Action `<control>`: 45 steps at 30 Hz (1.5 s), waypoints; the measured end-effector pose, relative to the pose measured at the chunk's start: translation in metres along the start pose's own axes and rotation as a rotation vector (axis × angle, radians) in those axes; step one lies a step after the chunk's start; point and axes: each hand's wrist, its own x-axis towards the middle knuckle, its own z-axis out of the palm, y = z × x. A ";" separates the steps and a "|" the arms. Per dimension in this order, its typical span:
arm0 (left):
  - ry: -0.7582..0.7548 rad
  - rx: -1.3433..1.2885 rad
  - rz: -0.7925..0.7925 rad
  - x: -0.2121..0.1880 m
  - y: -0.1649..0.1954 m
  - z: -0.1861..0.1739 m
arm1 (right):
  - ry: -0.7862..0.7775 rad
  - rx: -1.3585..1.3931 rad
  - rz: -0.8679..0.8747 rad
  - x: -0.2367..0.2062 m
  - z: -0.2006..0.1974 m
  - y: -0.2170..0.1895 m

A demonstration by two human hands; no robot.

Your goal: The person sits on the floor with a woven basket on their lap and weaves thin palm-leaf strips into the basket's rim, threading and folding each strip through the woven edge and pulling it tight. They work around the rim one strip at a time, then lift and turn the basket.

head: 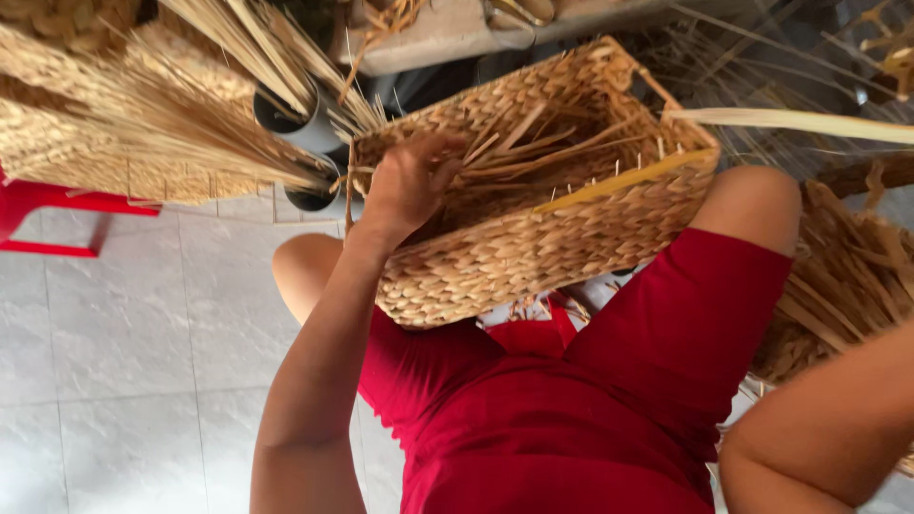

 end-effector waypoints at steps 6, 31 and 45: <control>0.007 -0.393 -0.037 -0.057 0.046 -0.010 | -0.160 -0.252 0.024 -0.019 0.040 0.021; -0.125 -0.400 -0.102 -0.035 0.056 0.040 | -0.981 -1.131 -0.383 -0.048 0.117 -0.011; -0.022 -0.251 -0.215 -0.038 0.073 0.055 | -1.004 -1.244 -0.528 -0.053 0.113 -0.012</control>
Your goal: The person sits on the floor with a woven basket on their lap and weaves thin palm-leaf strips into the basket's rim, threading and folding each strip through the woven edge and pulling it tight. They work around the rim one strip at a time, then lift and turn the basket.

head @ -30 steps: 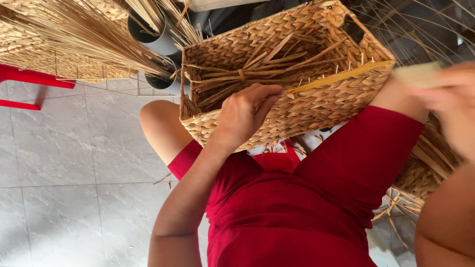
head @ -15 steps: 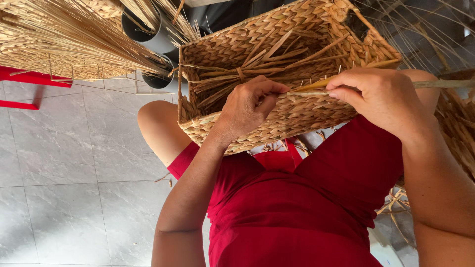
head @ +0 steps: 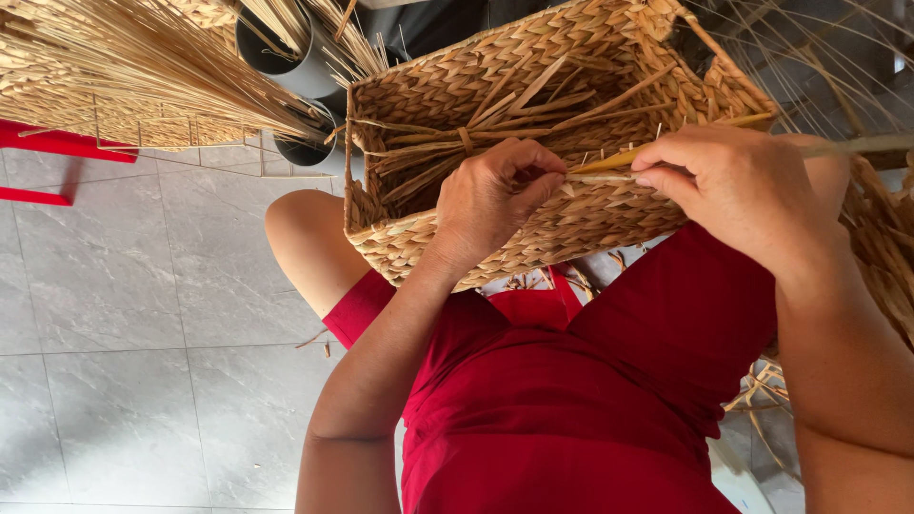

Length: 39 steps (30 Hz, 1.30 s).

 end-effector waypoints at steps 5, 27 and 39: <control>-0.022 -0.032 -0.020 -0.001 0.000 0.002 | 0.240 -0.195 -0.149 -0.004 0.017 -0.014; 0.025 0.048 -0.076 -0.006 0.004 0.011 | 0.178 -0.040 -0.291 0.011 0.029 -0.020; 0.092 0.043 -0.022 -0.008 0.011 0.018 | -0.198 0.637 -0.034 0.022 -0.013 -0.018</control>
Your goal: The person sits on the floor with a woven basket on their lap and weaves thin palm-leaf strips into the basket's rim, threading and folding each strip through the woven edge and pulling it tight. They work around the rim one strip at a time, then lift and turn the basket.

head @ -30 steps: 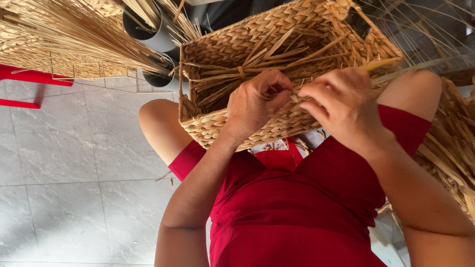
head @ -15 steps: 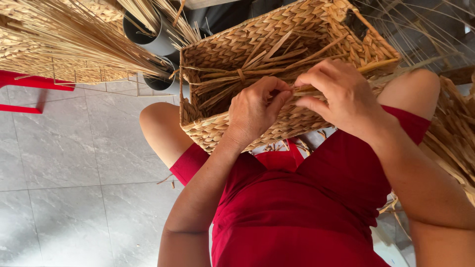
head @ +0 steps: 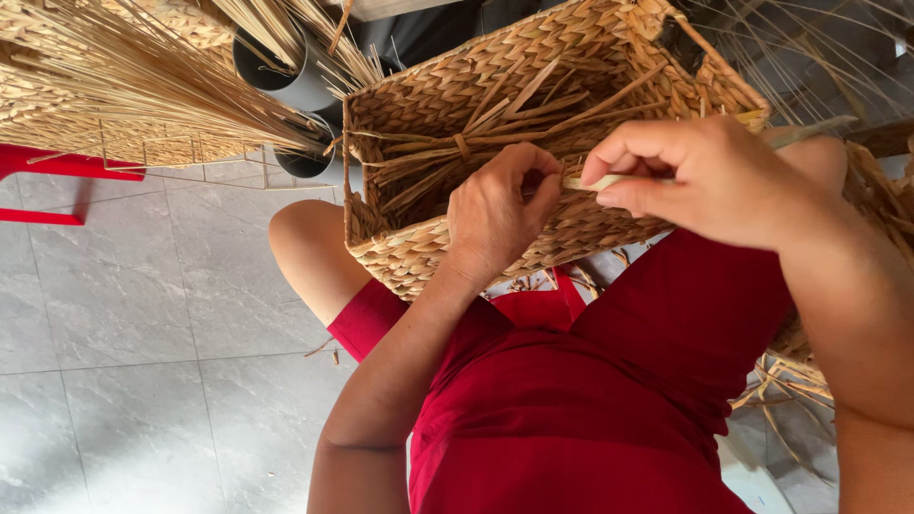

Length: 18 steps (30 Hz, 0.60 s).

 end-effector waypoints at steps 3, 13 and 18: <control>0.072 0.023 0.203 -0.006 -0.002 -0.002 | -0.147 0.358 0.212 0.016 -0.019 0.007; 0.083 0.055 0.247 -0.004 -0.009 -0.003 | 0.063 0.913 0.082 0.046 -0.045 0.016; 0.038 0.053 0.160 -0.004 -0.007 0.000 | 0.136 0.782 0.200 0.062 -0.042 0.024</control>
